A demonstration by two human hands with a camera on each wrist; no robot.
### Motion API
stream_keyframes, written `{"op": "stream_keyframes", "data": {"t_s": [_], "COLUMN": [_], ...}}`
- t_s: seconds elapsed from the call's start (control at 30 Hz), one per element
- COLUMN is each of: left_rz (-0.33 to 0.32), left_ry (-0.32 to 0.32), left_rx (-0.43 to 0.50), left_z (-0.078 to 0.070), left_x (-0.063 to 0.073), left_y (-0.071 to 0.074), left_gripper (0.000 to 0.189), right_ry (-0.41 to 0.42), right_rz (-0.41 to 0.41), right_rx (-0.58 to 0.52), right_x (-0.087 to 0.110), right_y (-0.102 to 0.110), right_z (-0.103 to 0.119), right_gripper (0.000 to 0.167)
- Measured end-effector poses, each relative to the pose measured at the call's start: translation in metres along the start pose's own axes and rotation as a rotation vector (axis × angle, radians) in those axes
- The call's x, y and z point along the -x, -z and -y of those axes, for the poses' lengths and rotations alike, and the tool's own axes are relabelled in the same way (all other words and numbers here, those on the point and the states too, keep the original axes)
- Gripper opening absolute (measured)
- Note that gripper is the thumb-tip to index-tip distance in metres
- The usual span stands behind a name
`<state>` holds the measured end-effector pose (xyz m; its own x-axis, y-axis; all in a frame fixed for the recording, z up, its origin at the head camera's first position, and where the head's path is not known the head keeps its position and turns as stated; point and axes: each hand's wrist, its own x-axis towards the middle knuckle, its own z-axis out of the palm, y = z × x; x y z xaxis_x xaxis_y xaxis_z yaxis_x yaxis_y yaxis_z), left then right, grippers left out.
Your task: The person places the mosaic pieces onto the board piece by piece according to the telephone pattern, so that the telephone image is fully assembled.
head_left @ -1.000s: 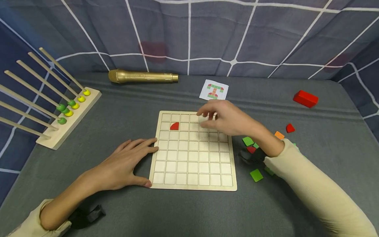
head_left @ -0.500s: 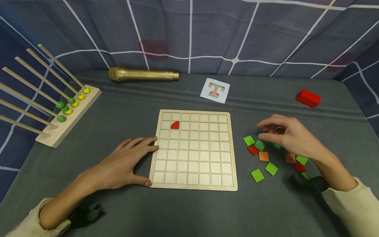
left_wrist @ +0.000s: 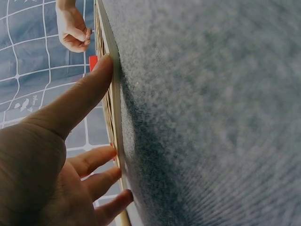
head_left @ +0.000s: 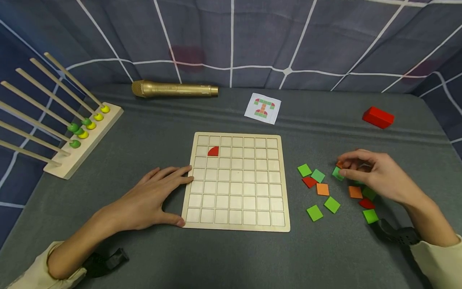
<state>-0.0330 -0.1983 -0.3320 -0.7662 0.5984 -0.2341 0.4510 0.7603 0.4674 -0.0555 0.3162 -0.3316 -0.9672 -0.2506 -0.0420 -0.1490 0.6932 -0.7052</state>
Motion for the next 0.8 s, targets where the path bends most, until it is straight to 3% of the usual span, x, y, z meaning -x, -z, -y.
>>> {"op": "stream_keyframes", "data": {"t_s": [0.23, 0.43, 0.8], "left_rz": [0.002, 0.004, 0.006], "left_ry": [0.000, 0.005, 0.005], "left_rx": [0.003, -0.001, -0.005], "left_z": [0.000, 0.000, 0.000], "left_x": [0.000, -0.001, -0.001], "left_y": [0.000, 0.000, 0.001], "left_gripper": [0.100, 0.102, 0.102], "right_ry": [0.013, 0.092, 0.102], "right_rz": [0.030, 0.050, 0.044], "right_rx": [0.012, 0.035, 0.127], "right_x": [0.005, 0.004, 0.002], "right_y": [-0.001, -0.003, -0.009], "right_z": [-0.008, -0.014, -0.005], "right_gripper": [0.027, 0.031, 0.029]}}
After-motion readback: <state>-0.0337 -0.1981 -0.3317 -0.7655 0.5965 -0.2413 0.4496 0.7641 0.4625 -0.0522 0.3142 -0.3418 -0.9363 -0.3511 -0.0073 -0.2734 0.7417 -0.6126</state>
